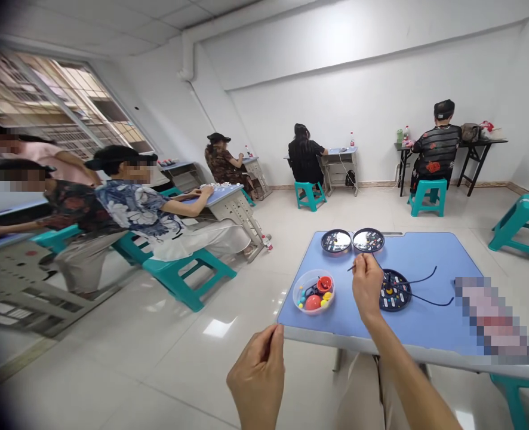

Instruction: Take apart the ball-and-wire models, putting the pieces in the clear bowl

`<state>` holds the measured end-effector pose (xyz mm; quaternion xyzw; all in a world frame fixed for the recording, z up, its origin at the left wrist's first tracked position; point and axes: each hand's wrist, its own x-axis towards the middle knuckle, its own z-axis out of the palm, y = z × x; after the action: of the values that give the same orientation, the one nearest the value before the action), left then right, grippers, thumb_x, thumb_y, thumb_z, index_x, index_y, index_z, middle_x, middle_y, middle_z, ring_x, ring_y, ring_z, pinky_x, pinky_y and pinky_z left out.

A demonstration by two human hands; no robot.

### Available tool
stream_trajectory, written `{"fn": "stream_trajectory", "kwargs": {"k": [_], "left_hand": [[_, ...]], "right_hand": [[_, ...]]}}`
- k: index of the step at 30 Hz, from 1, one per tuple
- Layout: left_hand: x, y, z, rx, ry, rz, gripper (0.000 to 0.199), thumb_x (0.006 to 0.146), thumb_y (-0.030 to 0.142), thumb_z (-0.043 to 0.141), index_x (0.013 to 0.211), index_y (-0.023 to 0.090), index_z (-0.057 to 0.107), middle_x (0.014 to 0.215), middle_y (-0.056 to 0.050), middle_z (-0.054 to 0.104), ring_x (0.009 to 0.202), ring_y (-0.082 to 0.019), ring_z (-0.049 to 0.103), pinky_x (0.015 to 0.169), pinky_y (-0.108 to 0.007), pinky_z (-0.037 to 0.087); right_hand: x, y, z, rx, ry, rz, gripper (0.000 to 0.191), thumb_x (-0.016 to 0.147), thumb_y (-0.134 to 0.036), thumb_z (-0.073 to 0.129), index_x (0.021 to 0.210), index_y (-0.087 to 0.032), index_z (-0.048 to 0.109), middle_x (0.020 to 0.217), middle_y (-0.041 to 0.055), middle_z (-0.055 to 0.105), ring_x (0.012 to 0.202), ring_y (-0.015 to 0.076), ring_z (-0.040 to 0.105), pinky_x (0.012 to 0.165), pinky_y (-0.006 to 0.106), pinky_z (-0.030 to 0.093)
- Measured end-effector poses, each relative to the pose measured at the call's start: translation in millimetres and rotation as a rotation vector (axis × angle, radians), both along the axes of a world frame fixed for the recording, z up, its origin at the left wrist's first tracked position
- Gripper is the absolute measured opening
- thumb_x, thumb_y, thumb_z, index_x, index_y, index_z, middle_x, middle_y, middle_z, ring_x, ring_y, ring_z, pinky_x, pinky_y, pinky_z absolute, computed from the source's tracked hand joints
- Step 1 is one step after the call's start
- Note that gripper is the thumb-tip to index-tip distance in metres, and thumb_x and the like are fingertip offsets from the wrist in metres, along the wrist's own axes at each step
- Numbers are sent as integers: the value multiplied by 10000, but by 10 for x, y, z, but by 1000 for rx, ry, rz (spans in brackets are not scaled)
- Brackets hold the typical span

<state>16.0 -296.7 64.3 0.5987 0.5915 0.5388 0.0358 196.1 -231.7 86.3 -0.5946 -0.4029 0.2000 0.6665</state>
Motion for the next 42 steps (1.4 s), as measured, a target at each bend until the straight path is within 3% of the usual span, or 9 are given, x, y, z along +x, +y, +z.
{"fn": "stream_trajectory", "kwargs": {"k": [5,10,15,19,23,26,28,34,42], "left_hand": [[18,479,-113,-232,212,-37,236,929,317,521,896,219,734,909,-42,655,746,-147,620,623,-248,433],[249,924,-194,-442,525,-33,252,948,221,489,1075,173,701,985,-89,626,928,-208,614,669,-275,427],[273,993,-101,-504,614,-15,295,969,212,437,1163,167,656,1083,-112,617,920,-215,631,625,-279,406],[331,895,-69,-373,483,-42,288,969,242,447,1145,165,661,1091,-109,626,852,-197,642,623,-279,424],[697,699,-185,-182,253,-315,251,962,248,464,1018,192,703,978,-68,680,869,-185,652,762,-292,480],[1119,558,-284,-211,166,-522,254,960,246,459,1002,198,705,936,-57,700,840,-180,661,767,-296,497],[1386,501,-324,-269,146,-612,258,955,229,455,1056,199,690,957,-62,708,844,-183,666,766,-300,506],[1846,527,-363,-430,145,-639,301,919,189,483,1182,173,629,1068,-101,701,959,-227,664,844,-342,506],[1947,587,-446,-433,144,-605,376,914,120,411,1232,167,606,1141,-111,697,1023,-232,660,867,-350,500]], "right_hand": [[-46,295,-46,-308,-662,366,299,913,-243,462,697,-169,654,692,46,689,648,148,584,622,250,366],[-345,421,-181,-554,-1057,467,261,938,-215,479,931,-132,726,926,153,737,823,206,671,665,264,397],[-373,373,-104,-535,-1110,478,296,958,-264,468,999,-134,731,1044,185,694,853,227,680,712,287,433],[63,205,116,-410,-1029,386,267,953,-279,488,998,-171,728,1010,116,697,805,182,662,717,269,438],[835,10,293,-254,-852,191,229,895,-219,502,894,-191,729,905,60,711,768,157,624,706,254,425],[1276,-115,313,-359,-826,92,221,819,-191,489,746,-198,697,743,21,691,663,149,583,634,256,384],[1413,-174,273,-478,-819,134,205,795,-211,488,703,-201,671,660,1,662,612,142,562,589,253,352],[1388,-183,62,-673,-849,250,211,767,-295,566,930,-215,673,800,9,703,681,146,595,568,234,314],[1265,-80,-167,-782,-992,178,187,815,-210,500,685,-188,633,722,60,691,661,170,596,549,265,262]]}}
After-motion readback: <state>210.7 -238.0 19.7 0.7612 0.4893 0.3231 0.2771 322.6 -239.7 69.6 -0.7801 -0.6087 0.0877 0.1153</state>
